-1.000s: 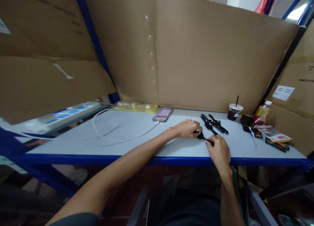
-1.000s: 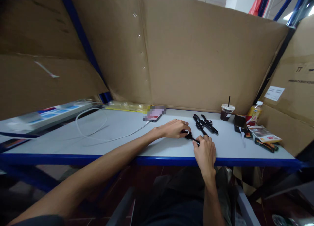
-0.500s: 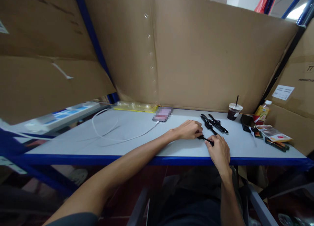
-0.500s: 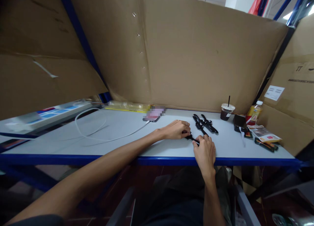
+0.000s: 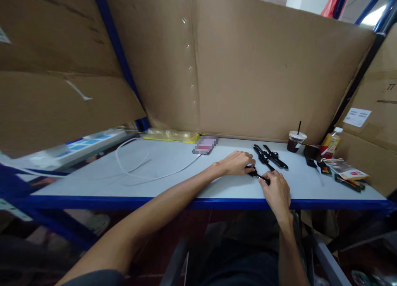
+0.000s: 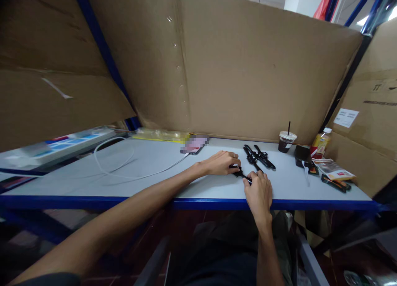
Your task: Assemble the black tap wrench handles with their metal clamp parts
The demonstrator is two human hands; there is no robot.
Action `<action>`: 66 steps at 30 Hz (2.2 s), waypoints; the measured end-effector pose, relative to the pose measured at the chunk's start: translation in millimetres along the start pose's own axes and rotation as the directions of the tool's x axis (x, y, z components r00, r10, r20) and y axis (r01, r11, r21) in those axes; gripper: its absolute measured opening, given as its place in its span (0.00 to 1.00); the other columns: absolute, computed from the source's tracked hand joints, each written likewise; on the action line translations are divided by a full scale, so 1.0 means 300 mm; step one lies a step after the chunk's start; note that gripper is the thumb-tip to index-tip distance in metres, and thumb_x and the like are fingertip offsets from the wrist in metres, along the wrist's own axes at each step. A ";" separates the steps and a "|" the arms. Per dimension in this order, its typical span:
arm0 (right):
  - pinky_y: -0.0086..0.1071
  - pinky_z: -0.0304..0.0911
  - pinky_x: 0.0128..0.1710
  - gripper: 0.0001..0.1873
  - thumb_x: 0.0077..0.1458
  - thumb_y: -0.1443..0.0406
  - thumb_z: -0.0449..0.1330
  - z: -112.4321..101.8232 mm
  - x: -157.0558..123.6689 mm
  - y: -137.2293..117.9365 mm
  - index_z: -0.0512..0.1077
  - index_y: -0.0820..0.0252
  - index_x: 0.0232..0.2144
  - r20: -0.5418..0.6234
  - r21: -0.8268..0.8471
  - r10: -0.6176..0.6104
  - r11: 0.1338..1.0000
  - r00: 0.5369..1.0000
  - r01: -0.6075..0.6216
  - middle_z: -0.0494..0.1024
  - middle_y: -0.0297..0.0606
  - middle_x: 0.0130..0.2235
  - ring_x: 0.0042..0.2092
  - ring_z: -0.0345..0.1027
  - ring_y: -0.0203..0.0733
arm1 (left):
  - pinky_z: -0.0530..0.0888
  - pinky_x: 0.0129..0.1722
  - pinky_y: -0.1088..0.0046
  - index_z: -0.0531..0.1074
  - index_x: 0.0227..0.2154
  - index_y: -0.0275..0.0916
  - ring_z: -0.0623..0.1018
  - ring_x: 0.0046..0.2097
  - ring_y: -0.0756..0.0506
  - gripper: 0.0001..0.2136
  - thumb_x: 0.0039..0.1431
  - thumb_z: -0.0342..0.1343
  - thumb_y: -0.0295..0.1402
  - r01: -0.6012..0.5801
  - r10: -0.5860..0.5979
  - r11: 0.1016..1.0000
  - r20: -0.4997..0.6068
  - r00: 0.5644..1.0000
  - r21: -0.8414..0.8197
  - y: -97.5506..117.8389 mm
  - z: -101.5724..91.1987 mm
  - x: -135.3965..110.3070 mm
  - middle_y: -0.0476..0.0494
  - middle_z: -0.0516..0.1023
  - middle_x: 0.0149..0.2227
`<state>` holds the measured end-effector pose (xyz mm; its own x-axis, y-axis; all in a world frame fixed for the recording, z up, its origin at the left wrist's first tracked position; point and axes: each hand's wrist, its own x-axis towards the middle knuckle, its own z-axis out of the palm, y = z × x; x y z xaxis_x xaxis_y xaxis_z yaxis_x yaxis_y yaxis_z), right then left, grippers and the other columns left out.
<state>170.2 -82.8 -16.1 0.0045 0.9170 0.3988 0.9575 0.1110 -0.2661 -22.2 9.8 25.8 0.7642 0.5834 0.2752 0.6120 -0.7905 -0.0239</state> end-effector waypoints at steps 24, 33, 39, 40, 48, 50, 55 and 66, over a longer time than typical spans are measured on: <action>0.35 0.59 0.44 0.06 0.65 0.61 0.60 -0.004 -0.002 -0.004 0.77 0.55 0.39 -0.006 -0.012 -0.008 1.000 1.000 0.008 0.77 0.39 0.43 0.48 0.70 0.46 | 0.60 0.31 0.69 0.75 0.38 0.39 0.76 0.34 0.44 0.08 0.65 0.51 0.33 0.238 -0.238 0.971 -0.024 0.971 -0.024 0.044 0.038 0.030 0.41 0.80 0.36; 0.35 0.59 0.45 0.06 0.65 0.61 0.60 -0.001 0.000 -0.002 0.77 0.55 0.39 0.004 -0.003 0.009 1.000 1.000 -0.009 0.77 0.39 0.43 0.49 0.70 0.46 | 0.61 0.32 0.71 0.74 0.35 0.41 0.75 0.35 0.45 0.08 0.58 0.50 0.27 0.048 -0.049 0.996 -0.007 0.999 -0.074 0.005 0.019 0.008 0.44 0.79 0.37; 0.35 0.59 0.44 0.07 0.65 0.61 0.60 -0.010 -0.002 -0.011 0.77 0.55 0.40 0.008 -0.005 0.014 1.000 1.000 -0.014 0.78 0.39 0.44 0.49 0.70 0.47 | 0.63 0.32 0.71 0.74 0.33 0.40 0.75 0.35 0.46 0.07 0.63 0.51 0.32 0.068 -0.069 0.996 -0.006 0.998 -0.062 0.017 0.016 0.007 0.43 0.78 0.36; 0.35 0.59 0.44 0.07 0.65 0.61 0.60 -0.012 -0.002 -0.012 0.77 0.55 0.40 0.010 -0.007 0.016 1.000 1.000 -0.016 0.78 0.39 0.44 0.49 0.70 0.47 | 0.64 0.32 0.70 0.74 0.33 0.40 0.75 0.35 0.45 0.08 0.64 0.51 0.33 0.085 -0.086 0.995 -0.012 0.996 -0.048 0.022 0.020 0.010 0.42 0.78 0.37; 0.35 0.59 0.46 0.07 0.65 0.61 0.60 -0.003 0.001 -0.004 0.77 0.55 0.40 0.013 0.003 0.010 1.000 1.000 -0.010 0.77 0.40 0.44 0.49 0.70 0.47 | 0.66 0.34 0.70 0.72 0.49 0.41 0.77 0.36 0.44 0.13 0.64 0.48 0.28 0.133 -0.135 0.989 -0.034 0.990 -0.057 0.038 0.048 0.025 0.43 0.81 0.39; 0.35 0.58 0.45 0.07 0.65 0.61 0.60 -0.002 0.001 -0.002 0.77 0.55 0.39 0.009 -0.003 0.005 1.000 1.000 -0.005 0.77 0.39 0.44 0.48 0.70 0.47 | 0.66 0.35 0.71 0.74 0.43 0.41 0.77 0.37 0.45 0.12 0.62 0.47 0.26 0.082 -0.084 0.994 -0.023 0.996 -0.074 0.030 0.042 0.022 0.43 0.80 0.38; 0.35 0.58 0.44 0.07 0.65 0.61 0.60 -0.002 0.000 -0.001 0.77 0.55 0.39 0.001 -0.007 -0.001 1.000 1.000 0.001 0.77 0.39 0.44 0.48 0.69 0.46 | 0.65 0.34 0.71 0.75 0.38 0.41 0.76 0.39 0.45 0.12 0.56 0.50 0.24 -0.022 0.022 0.996 0.000 1.000 -0.089 0.010 0.011 0.008 0.44 0.79 0.39; 0.35 0.58 0.45 0.06 0.65 0.62 0.60 -0.018 -0.003 -0.015 0.77 0.55 0.40 0.013 -0.020 0.004 1.000 1.000 -0.004 0.78 0.39 0.44 0.48 0.70 0.46 | 0.63 0.32 0.70 0.73 0.36 0.38 0.76 0.38 0.45 0.08 0.69 0.50 0.33 0.052 -0.052 0.999 0.026 0.998 -0.015 0.025 0.018 0.012 0.42 0.78 0.40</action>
<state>167.4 -86.2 -10.7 0.0048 0.9225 0.3860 0.9630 0.0998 -0.2505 -13.6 7.0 21.4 0.7364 0.6284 0.2509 0.6481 -0.7615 0.0049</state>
